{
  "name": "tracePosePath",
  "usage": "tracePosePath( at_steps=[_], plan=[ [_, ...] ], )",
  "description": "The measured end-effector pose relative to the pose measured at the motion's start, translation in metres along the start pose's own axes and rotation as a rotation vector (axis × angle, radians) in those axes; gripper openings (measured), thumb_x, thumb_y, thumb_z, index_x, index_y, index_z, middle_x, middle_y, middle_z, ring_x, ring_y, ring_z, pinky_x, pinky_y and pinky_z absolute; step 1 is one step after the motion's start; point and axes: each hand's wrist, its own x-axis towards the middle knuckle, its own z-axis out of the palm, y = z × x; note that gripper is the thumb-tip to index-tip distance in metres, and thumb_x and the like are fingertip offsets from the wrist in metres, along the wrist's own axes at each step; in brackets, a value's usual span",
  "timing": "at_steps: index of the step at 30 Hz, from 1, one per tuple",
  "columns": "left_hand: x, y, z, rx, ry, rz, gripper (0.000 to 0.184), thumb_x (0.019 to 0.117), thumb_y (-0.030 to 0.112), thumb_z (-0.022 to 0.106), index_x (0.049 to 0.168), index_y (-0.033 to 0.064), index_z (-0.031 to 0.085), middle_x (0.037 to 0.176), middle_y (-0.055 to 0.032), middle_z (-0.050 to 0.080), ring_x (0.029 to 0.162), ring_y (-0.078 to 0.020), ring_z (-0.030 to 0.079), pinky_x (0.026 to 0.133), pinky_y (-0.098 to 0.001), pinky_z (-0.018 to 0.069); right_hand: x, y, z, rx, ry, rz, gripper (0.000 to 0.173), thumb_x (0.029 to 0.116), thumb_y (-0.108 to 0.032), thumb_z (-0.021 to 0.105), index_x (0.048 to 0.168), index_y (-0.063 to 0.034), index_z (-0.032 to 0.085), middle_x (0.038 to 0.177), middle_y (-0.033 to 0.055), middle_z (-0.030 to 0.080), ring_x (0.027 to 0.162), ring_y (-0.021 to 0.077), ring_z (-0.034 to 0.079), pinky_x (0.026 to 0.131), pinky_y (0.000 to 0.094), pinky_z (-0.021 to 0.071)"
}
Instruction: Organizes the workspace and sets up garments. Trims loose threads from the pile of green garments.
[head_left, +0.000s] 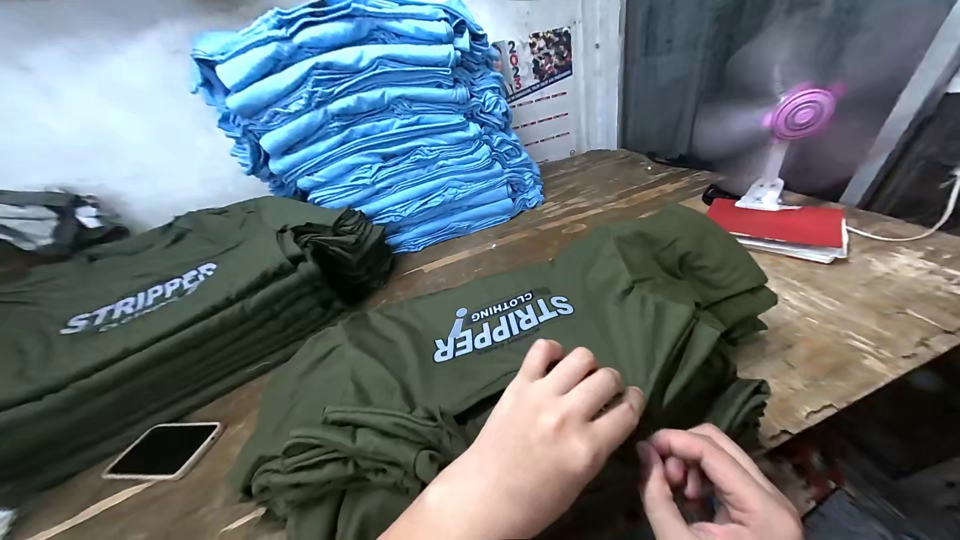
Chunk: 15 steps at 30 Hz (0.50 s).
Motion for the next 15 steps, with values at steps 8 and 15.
tracePosePath(
  at_steps=[8,15],
  plan=[
    [0.002,-0.013,0.001,-0.138,-0.065,-0.336,0.025,0.0912,0.02,0.072,0.116,0.0215,0.072,0.098,0.0035,0.068,0.092,-0.0156,0.065,0.08,-0.0414,0.0533,0.001,0.007,-0.007,-0.256,-0.043,-0.154,0.032,0.0857,-0.05,0.072,0.075,-0.0197,0.07,0.089,0.0022,0.064,0.091,0.0149,0.059,0.08,0.0325,0.0473],
    [0.021,-0.036,0.004,-0.619,-0.297,-0.502,0.013,0.0904,0.005,0.072,0.098,0.0137,0.077,0.099,0.0038,0.069,0.091,-0.0035,0.066,0.082,-0.0232,0.0569,0.028,0.0,0.033,-0.544,0.093,-0.107,0.048,0.081,-0.06,0.071,0.085,-0.0119,0.07,0.078,0.0018,0.066,0.072,0.0211,0.061,0.068,0.0436,0.0456]
  ],
)
